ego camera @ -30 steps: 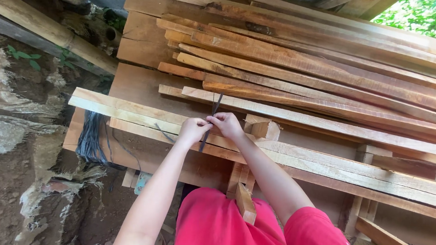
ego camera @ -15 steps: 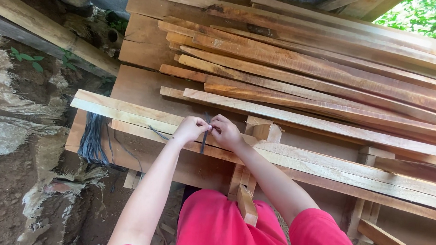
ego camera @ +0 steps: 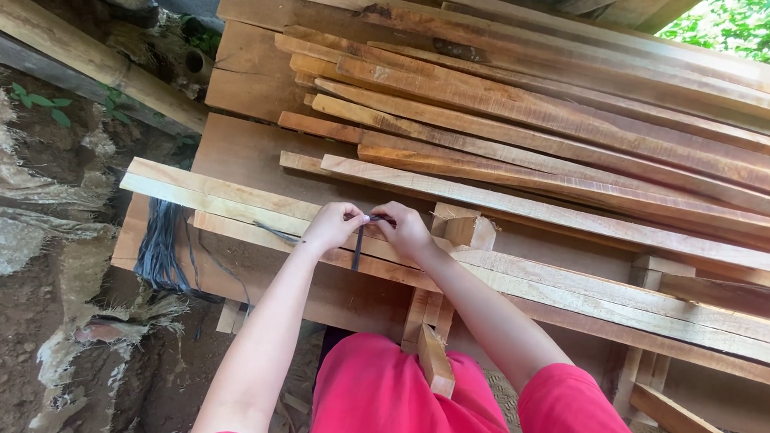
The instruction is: The person ties a bundle of wooden planks together using a black strap. They wrap the strap around the planks, pull it tight, and tie a knot to secure the bundle. The person then lifts the tied bundle and places it on a stack of other planks.
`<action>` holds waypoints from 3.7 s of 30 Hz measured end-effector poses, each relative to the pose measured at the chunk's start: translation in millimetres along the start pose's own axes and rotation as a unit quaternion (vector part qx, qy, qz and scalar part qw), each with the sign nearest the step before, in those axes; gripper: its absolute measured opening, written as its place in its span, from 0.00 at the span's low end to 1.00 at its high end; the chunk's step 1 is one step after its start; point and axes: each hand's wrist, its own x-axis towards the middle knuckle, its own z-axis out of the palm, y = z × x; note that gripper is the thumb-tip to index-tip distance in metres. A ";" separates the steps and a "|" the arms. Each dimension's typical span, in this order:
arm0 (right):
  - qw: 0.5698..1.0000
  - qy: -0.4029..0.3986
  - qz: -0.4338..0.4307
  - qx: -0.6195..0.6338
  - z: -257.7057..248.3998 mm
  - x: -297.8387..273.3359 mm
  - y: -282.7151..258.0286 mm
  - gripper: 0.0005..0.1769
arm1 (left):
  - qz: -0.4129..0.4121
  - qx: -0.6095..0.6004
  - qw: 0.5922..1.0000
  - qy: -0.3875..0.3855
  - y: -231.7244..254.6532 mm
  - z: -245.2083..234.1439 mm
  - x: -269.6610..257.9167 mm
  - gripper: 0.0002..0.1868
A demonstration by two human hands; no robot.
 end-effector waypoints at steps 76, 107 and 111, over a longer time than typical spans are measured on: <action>0.879 -0.181 0.437 -0.057 13.4 45.1 41.5 0.27 | -0.078 -0.179 0.963 0.187 -28.5 100.2 -76.2 0.28; 0.938 0.025 0.264 0.223 22.4 29.1 6.8 0.07 | -0.108 -0.260 0.942 0.181 4.9 72.7 -76.5 0.25; 0.911 0.020 0.330 0.247 29.4 37.8 25.9 0.10 | -0.127 -0.294 0.929 0.185 20.3 61.0 -50.8 0.22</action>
